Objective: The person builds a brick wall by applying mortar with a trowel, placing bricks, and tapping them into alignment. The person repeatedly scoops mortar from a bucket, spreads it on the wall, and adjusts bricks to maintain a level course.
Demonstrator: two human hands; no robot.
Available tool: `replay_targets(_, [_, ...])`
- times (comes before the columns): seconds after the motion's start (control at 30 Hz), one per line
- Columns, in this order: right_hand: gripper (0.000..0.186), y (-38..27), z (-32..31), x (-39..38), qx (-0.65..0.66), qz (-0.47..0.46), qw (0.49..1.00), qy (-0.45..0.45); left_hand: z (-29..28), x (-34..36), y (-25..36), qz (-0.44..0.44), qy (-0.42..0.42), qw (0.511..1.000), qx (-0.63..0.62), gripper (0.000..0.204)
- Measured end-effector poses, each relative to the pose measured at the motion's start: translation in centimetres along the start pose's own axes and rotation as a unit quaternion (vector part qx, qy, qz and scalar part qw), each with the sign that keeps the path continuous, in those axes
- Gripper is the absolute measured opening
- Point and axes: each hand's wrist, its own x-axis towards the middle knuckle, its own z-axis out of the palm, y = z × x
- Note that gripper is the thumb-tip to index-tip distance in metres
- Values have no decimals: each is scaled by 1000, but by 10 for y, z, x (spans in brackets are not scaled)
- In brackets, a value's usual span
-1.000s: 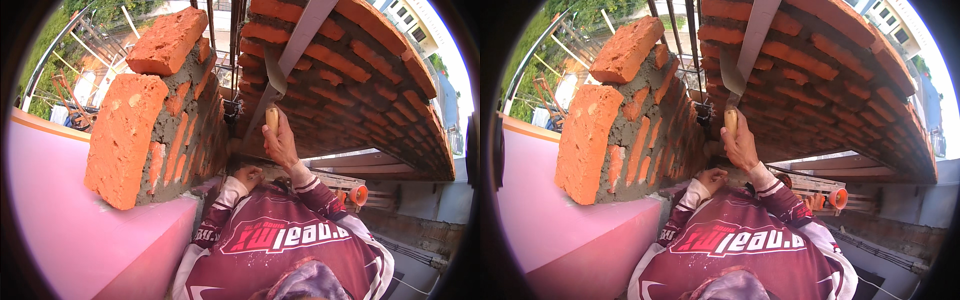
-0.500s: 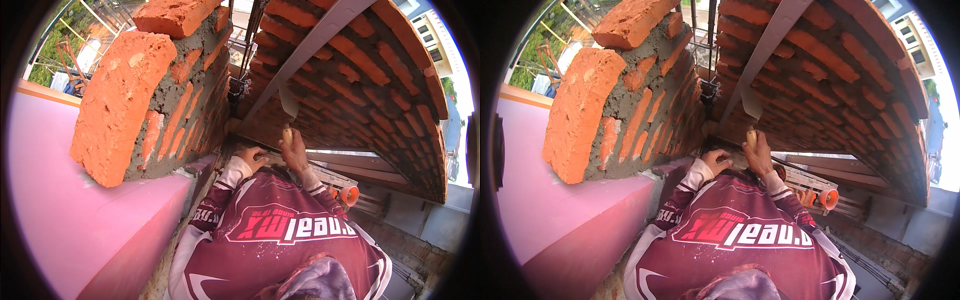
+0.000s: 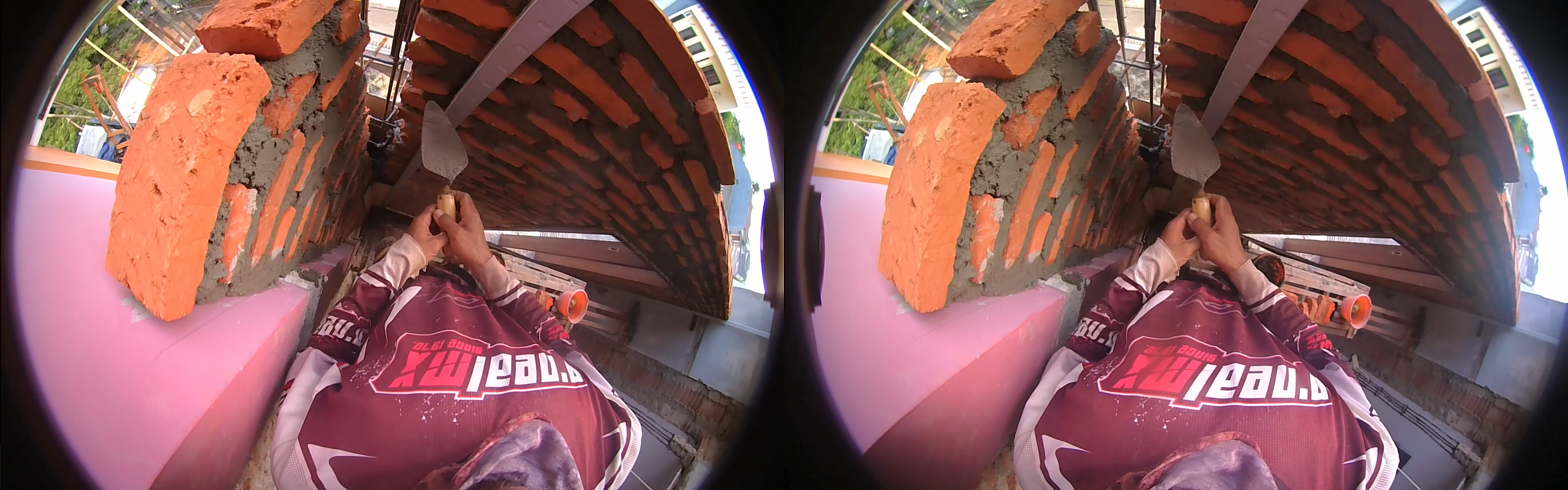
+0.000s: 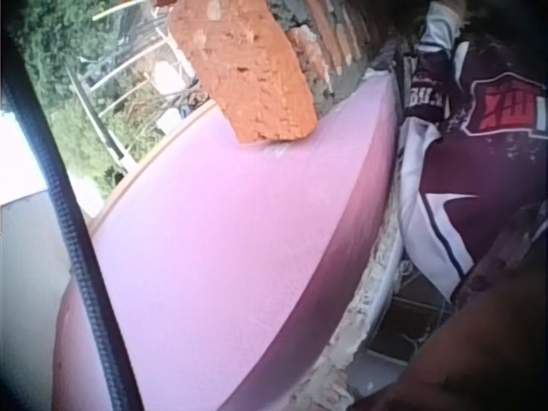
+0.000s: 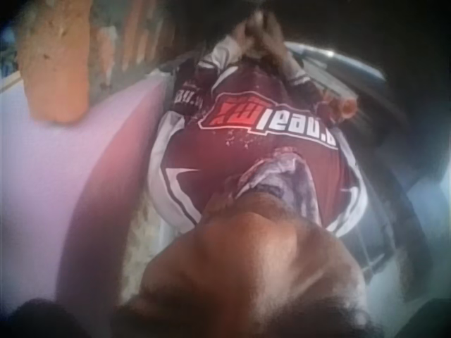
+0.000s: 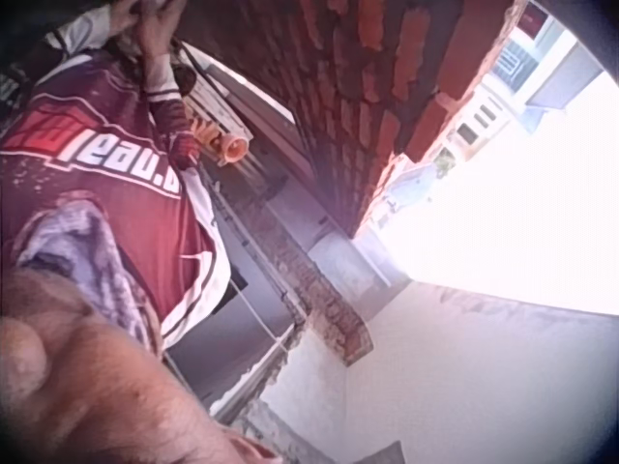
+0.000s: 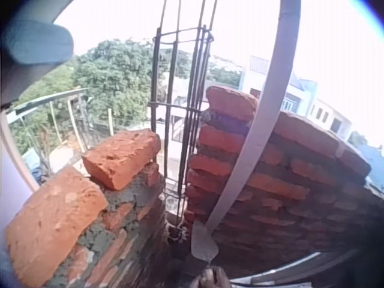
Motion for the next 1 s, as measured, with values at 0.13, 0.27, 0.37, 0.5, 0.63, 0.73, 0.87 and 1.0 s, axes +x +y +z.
replay_targets(0.13, [40, -15, -6, 9, -86, -26, 996, 28, 5, 5, 23, -3, 49, 995, 82, 46])
replay_targets(0.27, [44, -26, -18, 7, -62, -20, 997, 36, 6, 8, 40, 31, 35, 994, 103, 51])
replay_targets(0.37, [41, -24, -29, 0, -76, -39, 994, 67, -7, 8, 43, 31, -53, 987, 151, 54])
replay_targets(0.5, [40, -4, -49, -15, -135, -5, 984, 114, -18, -5, 28, -102, -29, 988, 112, 55])
replay_targets(0.63, [44, 19, -89, -27, -233, -29, 959, 161, -39, -18, -8, -124, 5, 985, 116, 51])
replay_targets(0.73, [42, 24, -125, -26, -293, -29, 940, 174, -57, -28, -44, -132, 43, 980, 144, 47])
replay_targets(0.87, [39, 15, -162, -19, -367, -50, 916, 154, -79, -43, -100, -141, 95, 969, 179, 43])
replay_targets(1.0, [37, 2, -175, -12, -376, -62, 914, 140, -103, -57, -178, -225, 113, 939, 234, 50])
